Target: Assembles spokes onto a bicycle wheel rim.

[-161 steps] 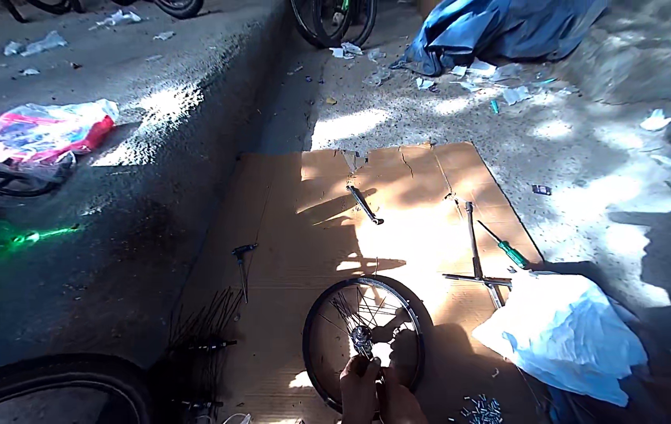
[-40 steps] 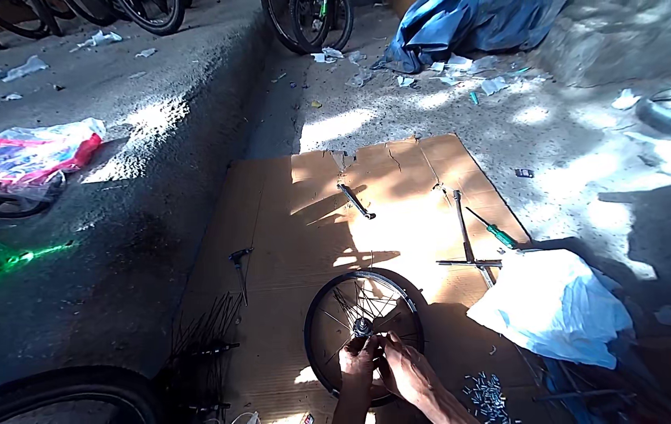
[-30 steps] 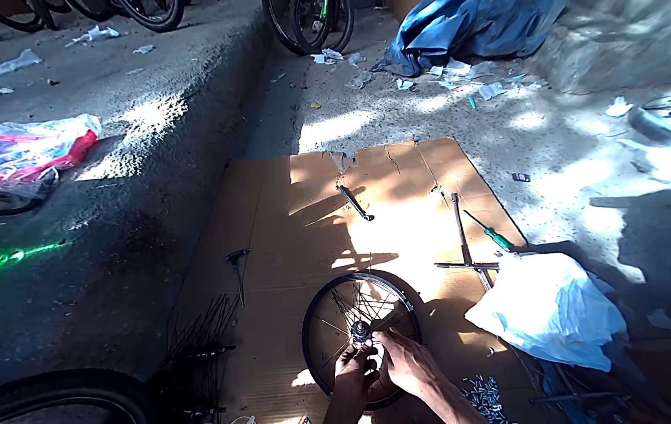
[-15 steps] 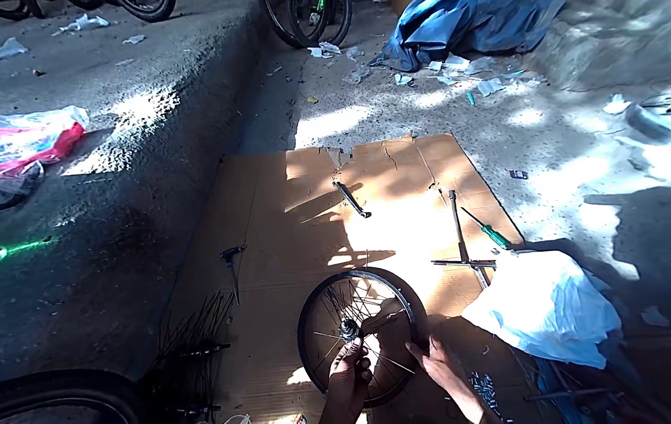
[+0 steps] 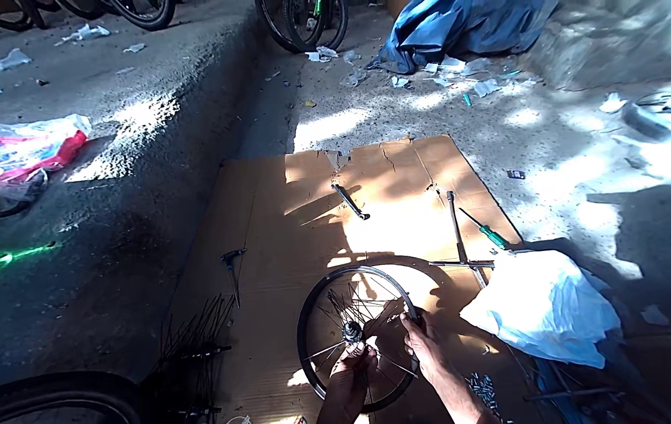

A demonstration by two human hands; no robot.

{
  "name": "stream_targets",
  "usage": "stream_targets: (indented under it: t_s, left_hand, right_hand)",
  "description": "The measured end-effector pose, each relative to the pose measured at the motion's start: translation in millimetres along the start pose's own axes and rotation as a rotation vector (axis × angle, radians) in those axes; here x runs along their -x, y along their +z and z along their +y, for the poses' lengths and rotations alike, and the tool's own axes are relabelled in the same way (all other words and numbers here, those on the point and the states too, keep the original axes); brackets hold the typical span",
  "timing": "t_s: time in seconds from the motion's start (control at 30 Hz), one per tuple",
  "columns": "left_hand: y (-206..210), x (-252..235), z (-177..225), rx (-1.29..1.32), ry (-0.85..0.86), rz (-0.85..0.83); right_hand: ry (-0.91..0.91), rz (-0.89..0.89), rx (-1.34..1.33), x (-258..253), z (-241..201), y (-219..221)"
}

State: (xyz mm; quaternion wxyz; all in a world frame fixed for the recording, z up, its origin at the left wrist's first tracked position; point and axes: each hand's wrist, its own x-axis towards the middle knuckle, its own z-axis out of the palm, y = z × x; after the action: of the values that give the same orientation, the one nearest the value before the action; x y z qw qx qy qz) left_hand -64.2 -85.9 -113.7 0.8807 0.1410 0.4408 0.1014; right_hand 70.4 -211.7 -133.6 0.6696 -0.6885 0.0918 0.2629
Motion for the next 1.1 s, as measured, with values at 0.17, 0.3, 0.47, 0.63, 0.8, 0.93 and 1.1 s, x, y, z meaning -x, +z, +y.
stream_targets:
  t_s: [0.17,0.3,0.47,0.63,0.8,0.93,1.1]
  left_hand:
    - [-3,1,-1,0.054,0.028,-0.002]
    - [-9,-2,-2,0.044,0.031,0.0]
    - [-11,-5,-5,-0.008,0.011,0.027]
    - [-10,-6,-5,-0.022,-0.002,0.006]
    - [-14,-6,-2,-0.036,-0.013,-0.032]
    - [-15,-7,-1,-0.037,-0.007,-0.053]
    - [-14,-9,-1,-0.011,0.0,-0.067]
  right_hand:
    - [-0.035,-0.088,-0.006,19,14,-8]
    - [-0.052,-0.085,0.01,31,14,-21]
    - [-0.193,-0.044,0.049,24,-4,-32]
    - [-0.307,-0.139,-0.011,21,-20,-30]
    - [-0.333,-0.199,-0.089,25,-24,-20]
    - [-0.359,-0.23,-0.076,26,-31,-20]
    - [-0.38,-0.241,-0.033,30,-37,-22]
